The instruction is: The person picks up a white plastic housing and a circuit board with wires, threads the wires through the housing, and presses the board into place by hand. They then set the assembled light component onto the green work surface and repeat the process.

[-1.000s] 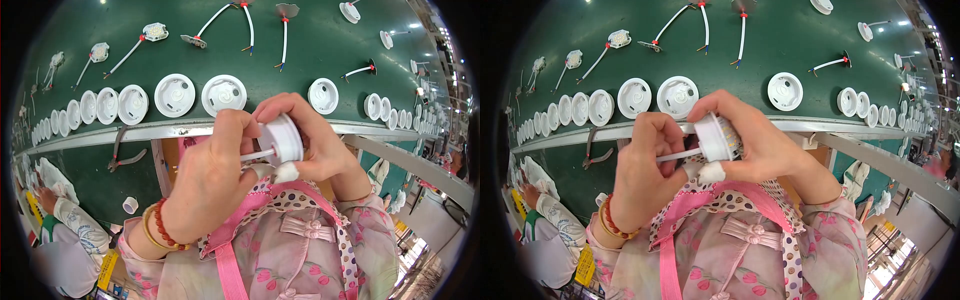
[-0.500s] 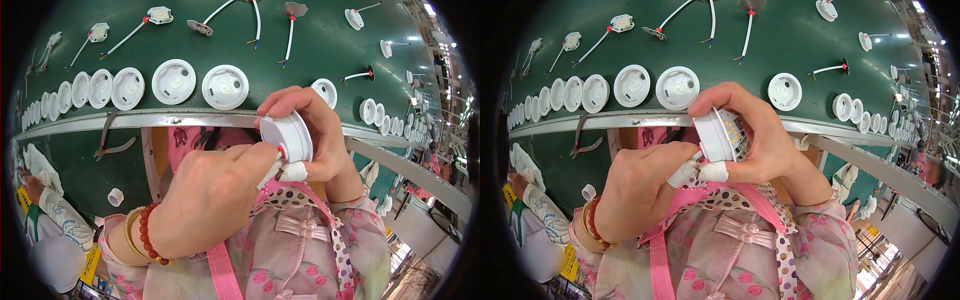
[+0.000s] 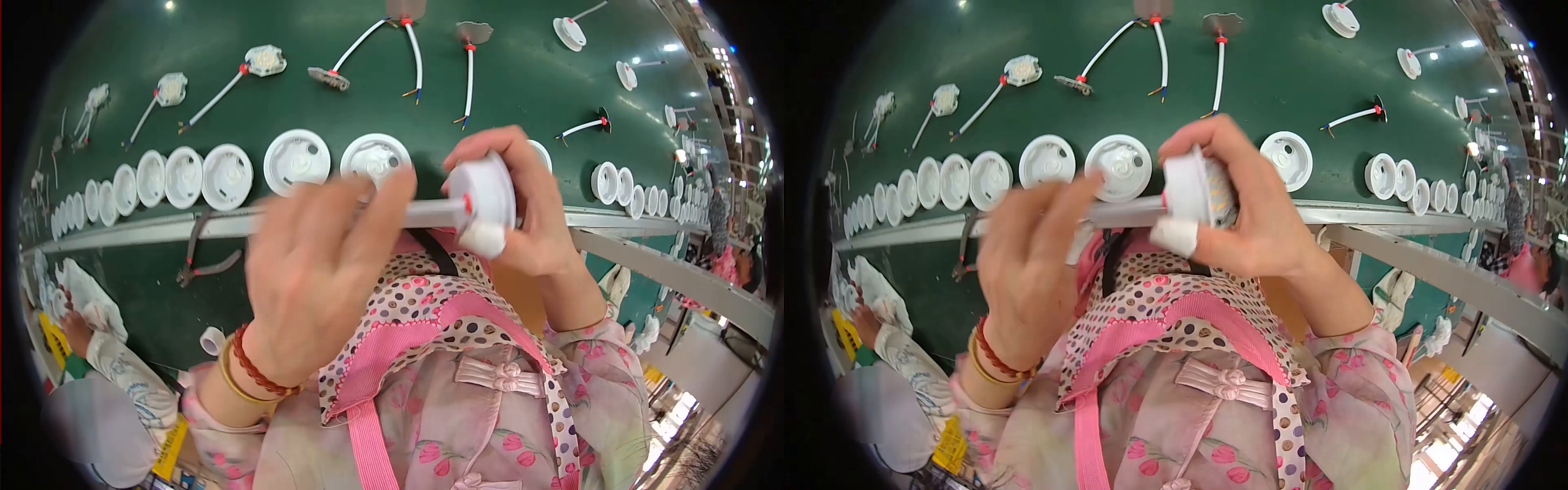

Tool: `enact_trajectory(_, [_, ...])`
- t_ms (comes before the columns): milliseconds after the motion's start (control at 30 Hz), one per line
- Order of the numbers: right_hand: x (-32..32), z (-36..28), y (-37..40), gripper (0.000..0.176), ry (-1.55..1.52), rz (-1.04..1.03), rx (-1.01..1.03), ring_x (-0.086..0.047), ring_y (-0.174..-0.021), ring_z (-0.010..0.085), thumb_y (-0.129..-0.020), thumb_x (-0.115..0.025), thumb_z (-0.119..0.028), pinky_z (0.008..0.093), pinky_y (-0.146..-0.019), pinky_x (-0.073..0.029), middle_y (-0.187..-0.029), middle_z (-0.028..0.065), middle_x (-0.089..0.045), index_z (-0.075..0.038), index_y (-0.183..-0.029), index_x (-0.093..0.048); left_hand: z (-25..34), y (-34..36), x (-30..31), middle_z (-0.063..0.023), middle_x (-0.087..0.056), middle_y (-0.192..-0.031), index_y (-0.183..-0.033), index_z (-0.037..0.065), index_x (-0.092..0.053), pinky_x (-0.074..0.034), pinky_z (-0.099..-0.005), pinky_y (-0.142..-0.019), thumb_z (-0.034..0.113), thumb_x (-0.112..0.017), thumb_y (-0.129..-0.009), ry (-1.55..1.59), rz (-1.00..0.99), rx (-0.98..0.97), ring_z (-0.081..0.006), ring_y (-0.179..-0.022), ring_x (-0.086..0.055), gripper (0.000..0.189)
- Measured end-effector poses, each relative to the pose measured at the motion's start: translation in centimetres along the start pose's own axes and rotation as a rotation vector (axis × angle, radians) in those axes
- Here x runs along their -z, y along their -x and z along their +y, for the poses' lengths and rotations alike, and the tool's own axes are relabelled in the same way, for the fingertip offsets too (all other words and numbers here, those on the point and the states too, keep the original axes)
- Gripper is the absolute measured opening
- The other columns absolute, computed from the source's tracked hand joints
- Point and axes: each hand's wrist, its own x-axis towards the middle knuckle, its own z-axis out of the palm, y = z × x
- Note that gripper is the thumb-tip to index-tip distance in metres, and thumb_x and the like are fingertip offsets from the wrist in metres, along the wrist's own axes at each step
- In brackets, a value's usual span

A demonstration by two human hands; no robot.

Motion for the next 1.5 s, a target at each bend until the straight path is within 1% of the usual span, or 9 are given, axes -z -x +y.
enact_trajectory(100, [-0.8,-0.4,-0.6,0.056,0.159,0.196,0.067,-0.056,-0.084,0.0225,-0.063,-0.074,-0.021,0.0338,-0.068,-0.047,-0.094,0.01,-0.052,-0.004,-0.108,-0.046,0.9,1.0,-0.5,-0.015,-0.051,-0.117,-0.125,-0.002,-0.046,-0.046,-0.0375,-0.077,0.012,-0.075,-0.065,-0.07,0.195,0.103,-0.0284,-0.096,-0.053,0.067])
enact_trajectory(200, [-2.4,-0.9,-1.6,0.07,0.456,0.193,0.226,-0.055,-0.088,0.0363,-0.06,-0.077,-0.031,0.0406,-0.071,-0.048,-0.105,0.0166,-0.048,-0.005,-0.115,-0.042,2.1,1.3,-3.3,-0.0178,-0.049,-0.12,-0.13,-0.005,-0.038,-0.046,-0.038,-0.079,0.005,-0.072,-0.064,0.42,0.083,0.263,-0.0336,-0.1,-0.052,0.075])
enact_trajectory(400, [-3.2,-1.3,-1.2,0.086,0.331,0.103,0.35,-0.05,-0.104,0.0357,-0.067,-0.066,-0.057,0.0413,-0.084,-0.044,-0.122,0.02,-0.044,-0.001,-0.128,-0.04,0.7,1.7,-3.8,-0.0145,-0.033,-0.134,-0.137,-0.002,-0.015,-0.037,-0.0364,-0.1,-0.002,-0.065,-0.066,1.326,0.092,0.482,-0.0247,-0.121,-0.041,0.087])
enact_trajectory(633, [-3.3,-1.8,0.1,0.032,0.657,0.112,0.728,-0.049,-0.113,0.0337,-0.086,-0.05,-0.036,0.0534,-0.103,-0.027,-0.112,0.0053,-0.06,-0.016,-0.105,-0.065,0.2,2.4,-1.4,-0.0189,-0.036,-0.131,-0.136,0.0,-0.016,-0.037,-0.0389,-0.1,0.006,-0.066,-0.062,1.661,0.046,0.557,-0.0285,-0.123,-0.04,0.09])
enact_trajectory(900, [-5.0,-1.1,0.4,0.026,0.888,0.294,0.831,-0.049,-0.112,0.0277,-0.08,-0.053,-0.027,0.0543,-0.106,-0.021,-0.106,-0.0037,-0.063,-0.018,-0.1,-0.067,1.0,2.1,-1.0,-0.0225,-0.038,-0.129,-0.135,-0.003,-0.018,-0.038,-0.0386,-0.097,0.011,-0.06,-0.071,1.31,0.23,0.626,-0.0282,-0.117,-0.045,0.078])
enact_trajectory(1000, [-4.2,-1.8,0.6,0.027,0.815,0.148,0.763,-0.048,-0.112,0.0283,-0.083,-0.052,-0.031,0.0539,-0.106,-0.021,-0.105,-0.0026,-0.064,-0.015,-0.097,-0.068,0.4,2.5,-1.7,-0.022,-0.042,-0.124,-0.129,-0.005,-0.024,-0.039,-0.0372,-0.096,0.005,-0.053,-0.076,1.201,0.261,0.482,-0.0261,-0.113,-0.047,0.061])
enact_trajectory(1167, [-3.8,-2.4,-0.4,0.04,0.125,0.165,0.365,-0.054,-0.099,0.0217,-0.079,-0.065,-0.031,0.0397,-0.089,-0.04,-0.096,0.0033,-0.061,-0.006,-0.11,-0.057,-0.9,2.7,-1.5,-0.0205,-0.044,-0.12,-0.121,-0.004,-0.034,-0.039,-0.0341,-0.092,-0.001,-0.047,-0.075,0.915,0.142,0.341,-0.0247,-0.109,-0.047,0.047])
enact_trajectory(1300, [-5.1,-1.5,-1.7,0.041,-0.302,0.033,-0.012,-0.054,-0.067,0.0116,-0.073,-0.068,-0.016,0.0225,-0.057,-0.043,-0.076,0.0022,-0.057,-0.004,-0.109,-0.054,-0.3,2.5,-1.5,-0.0176,-0.043,-0.117,-0.122,-0.004,-0.034,-0.04,-0.0324,-0.089,-0.002,-0.049,-0.073,0.801,0.13,0.292,-0.0226,-0.105,-0.047,0.051])
enact_trajectory(1500, [-7.1,-0.3,-2.1,0.028,-0.352,0.116,0.108,-0.062,-0.074,0.0151,-0.077,-0.056,-0.006,0.0282,-0.065,-0.049,-0.084,0.0088,-0.06,-0.003,-0.103,-0.048,0.9,2.8,-2.8,-0.0161,-0.04,-0.117,-0.127,-0.005,-0.03,-0.041,-0.0309,-0.088,0.003,-0.059,-0.076,0.703,0.424,0.481,-0.0211,-0.102,-0.05,0.058])
